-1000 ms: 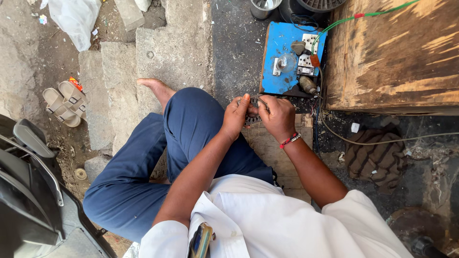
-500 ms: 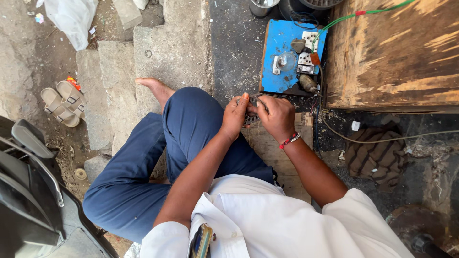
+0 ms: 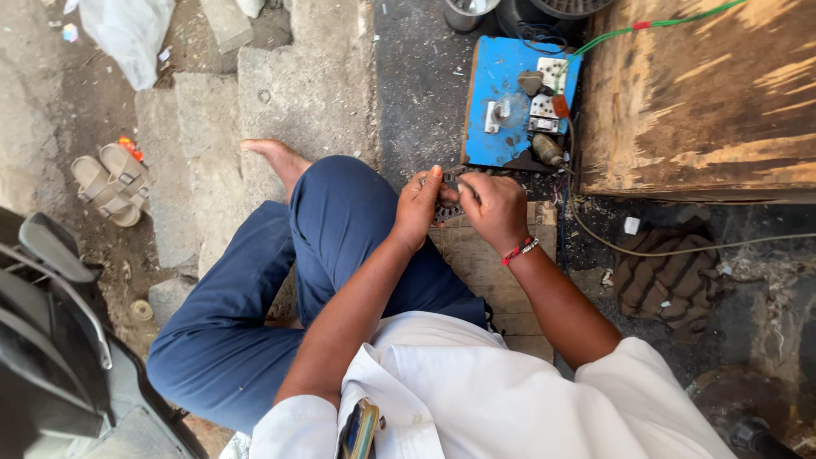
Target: The person sits on the ground holding a small metal component and repeatedly files its surface, turning the piece over to work different sides. They continue filing the metal block against a hand tool for the rest of the clip.
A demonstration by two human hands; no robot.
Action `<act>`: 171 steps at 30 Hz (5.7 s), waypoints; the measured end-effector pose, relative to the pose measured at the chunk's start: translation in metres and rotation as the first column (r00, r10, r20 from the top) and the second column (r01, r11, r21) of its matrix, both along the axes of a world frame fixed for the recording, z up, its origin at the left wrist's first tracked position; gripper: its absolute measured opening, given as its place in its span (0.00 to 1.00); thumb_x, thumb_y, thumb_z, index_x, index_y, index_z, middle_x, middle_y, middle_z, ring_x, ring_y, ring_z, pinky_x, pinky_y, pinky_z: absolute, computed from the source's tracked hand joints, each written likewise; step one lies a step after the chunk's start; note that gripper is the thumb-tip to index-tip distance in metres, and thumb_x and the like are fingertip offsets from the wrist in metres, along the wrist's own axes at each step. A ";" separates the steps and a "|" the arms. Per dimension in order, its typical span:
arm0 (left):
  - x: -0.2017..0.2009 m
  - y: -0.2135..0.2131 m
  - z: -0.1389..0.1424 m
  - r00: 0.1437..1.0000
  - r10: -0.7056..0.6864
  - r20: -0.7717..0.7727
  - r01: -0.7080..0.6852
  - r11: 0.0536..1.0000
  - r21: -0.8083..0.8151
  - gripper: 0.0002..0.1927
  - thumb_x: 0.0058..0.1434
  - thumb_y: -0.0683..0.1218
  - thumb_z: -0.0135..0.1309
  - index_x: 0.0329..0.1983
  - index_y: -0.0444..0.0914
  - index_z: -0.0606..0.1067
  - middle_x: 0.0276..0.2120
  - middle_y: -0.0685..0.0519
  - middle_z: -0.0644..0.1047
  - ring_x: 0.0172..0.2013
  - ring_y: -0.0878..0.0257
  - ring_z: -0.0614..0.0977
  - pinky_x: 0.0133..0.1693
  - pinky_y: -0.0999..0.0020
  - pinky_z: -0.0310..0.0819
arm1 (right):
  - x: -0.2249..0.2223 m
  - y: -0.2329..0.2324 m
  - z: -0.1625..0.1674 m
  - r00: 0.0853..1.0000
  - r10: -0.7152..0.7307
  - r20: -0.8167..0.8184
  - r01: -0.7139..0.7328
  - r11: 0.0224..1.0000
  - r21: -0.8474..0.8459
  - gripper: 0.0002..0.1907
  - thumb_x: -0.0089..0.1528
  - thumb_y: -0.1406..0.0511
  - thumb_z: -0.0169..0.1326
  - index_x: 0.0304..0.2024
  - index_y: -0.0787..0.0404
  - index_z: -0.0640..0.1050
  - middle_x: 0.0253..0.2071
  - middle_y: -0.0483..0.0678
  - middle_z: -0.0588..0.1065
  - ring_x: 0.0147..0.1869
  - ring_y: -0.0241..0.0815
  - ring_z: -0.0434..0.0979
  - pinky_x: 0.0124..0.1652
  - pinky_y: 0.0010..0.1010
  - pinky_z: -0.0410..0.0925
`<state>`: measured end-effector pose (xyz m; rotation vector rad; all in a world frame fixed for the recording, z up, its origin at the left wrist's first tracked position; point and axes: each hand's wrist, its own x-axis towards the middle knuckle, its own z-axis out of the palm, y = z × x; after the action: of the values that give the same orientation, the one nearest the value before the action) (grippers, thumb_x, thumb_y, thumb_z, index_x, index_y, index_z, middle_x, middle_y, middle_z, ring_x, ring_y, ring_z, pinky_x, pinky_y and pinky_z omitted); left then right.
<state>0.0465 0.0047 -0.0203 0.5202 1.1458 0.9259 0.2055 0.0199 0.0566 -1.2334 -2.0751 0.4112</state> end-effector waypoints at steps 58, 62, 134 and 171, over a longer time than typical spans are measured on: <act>0.005 -0.014 0.032 0.803 0.136 -0.580 0.222 0.834 0.505 0.17 0.65 0.48 0.62 0.52 0.36 0.72 0.54 0.47 0.77 0.51 0.51 0.82 0.50 0.61 0.76 | 0.007 0.003 0.026 0.995 -0.087 0.051 0.096 0.972 -0.217 0.07 0.65 0.65 0.60 0.43 0.61 0.82 0.31 0.55 0.79 0.32 0.51 0.82 0.32 0.38 0.71; 0.004 -0.014 0.033 0.813 0.129 -0.568 0.216 0.839 0.499 0.18 0.64 0.46 0.60 0.55 0.37 0.73 0.52 0.47 0.78 0.50 0.52 0.82 0.50 0.61 0.76 | 0.007 0.005 0.025 1.000 0.006 0.018 -0.003 0.990 -0.140 0.07 0.63 0.65 0.60 0.42 0.60 0.81 0.31 0.54 0.79 0.34 0.53 0.82 0.34 0.40 0.72; 0.010 -0.018 0.030 0.908 -0.187 -0.376 0.355 0.818 0.452 0.37 0.56 0.50 0.68 0.66 0.37 0.69 0.61 0.47 0.73 0.57 0.56 0.79 0.51 0.61 0.79 | 0.009 0.026 -0.035 0.028 -0.693 -0.721 -0.207 0.701 -0.682 0.08 0.68 0.58 0.52 0.44 0.54 0.73 0.25 0.39 0.64 0.26 0.33 0.64 0.27 0.29 0.63; 0.005 -0.021 0.046 0.793 0.179 -0.582 0.267 0.757 0.596 0.27 0.61 0.41 0.58 0.66 0.40 0.72 0.63 0.46 0.75 0.61 0.47 0.78 0.60 0.59 0.73 | 0.009 -0.006 0.039 0.993 0.116 -0.005 -0.115 0.984 -0.135 0.09 0.63 0.67 0.60 0.45 0.63 0.81 0.38 0.55 0.81 0.38 0.50 0.84 0.38 0.37 0.74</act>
<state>0.0520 -0.0165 0.0259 1.5258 1.3520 1.1543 0.2143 0.0136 0.0957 -1.1937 -2.1575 0.6126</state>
